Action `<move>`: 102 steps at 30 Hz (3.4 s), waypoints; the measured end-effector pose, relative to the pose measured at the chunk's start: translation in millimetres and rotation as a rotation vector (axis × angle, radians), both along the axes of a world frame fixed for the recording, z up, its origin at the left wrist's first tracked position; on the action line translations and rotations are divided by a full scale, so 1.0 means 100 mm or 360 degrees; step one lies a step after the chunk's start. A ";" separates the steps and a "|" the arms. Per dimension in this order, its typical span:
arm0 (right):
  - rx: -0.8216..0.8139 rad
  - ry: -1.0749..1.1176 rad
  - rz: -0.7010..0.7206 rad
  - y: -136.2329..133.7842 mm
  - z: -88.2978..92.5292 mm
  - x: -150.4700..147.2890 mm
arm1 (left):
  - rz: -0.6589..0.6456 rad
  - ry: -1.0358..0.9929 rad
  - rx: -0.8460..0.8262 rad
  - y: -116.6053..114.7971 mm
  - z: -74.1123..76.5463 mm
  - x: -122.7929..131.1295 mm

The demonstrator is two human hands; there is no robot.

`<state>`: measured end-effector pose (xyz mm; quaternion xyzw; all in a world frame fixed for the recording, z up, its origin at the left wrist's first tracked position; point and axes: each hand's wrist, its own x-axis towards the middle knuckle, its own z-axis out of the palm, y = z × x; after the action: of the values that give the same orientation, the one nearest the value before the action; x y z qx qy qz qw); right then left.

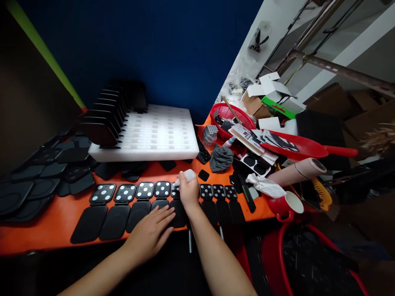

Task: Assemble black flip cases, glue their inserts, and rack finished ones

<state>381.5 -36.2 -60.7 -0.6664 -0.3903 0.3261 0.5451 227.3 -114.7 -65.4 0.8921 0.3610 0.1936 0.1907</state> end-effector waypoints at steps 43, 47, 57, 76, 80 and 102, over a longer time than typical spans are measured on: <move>0.0061 -0.0212 0.0075 0.10 -0.09 -0.34 | 0.0160 -0.0224 -0.0058 -0.05 -0.14 0.03; -0.0023 0.0056 0.0100 0.09 -0.01 -0.37 | 0.0173 -0.0250 -0.0144 -0.04 -0.05 -0.05; 0.0014 -0.0054 0.0358 0.01 -0.02 -0.77 | 0.0276 -0.0266 -0.0102 0.00 -0.11 -0.36; -0.0086 0.0070 0.0282 0.19 0.00 -0.82 | 0.0296 -0.0240 -0.0226 0.04 0.01 -0.40; -0.0129 0.0181 0.0456 0.12 0.09 -0.99 | 0.0327 -0.0246 -0.0171 0.04 0.04 -0.59; 0.0011 -0.0163 0.0556 0.22 -0.04 -1.36 | 0.0353 -0.0341 -0.0255 0.03 -0.01 -0.73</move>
<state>245.4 -14.7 -64.6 -0.6022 -0.5286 0.3803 0.4619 154.6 -111.4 -66.6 0.8030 0.4491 0.2779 0.2761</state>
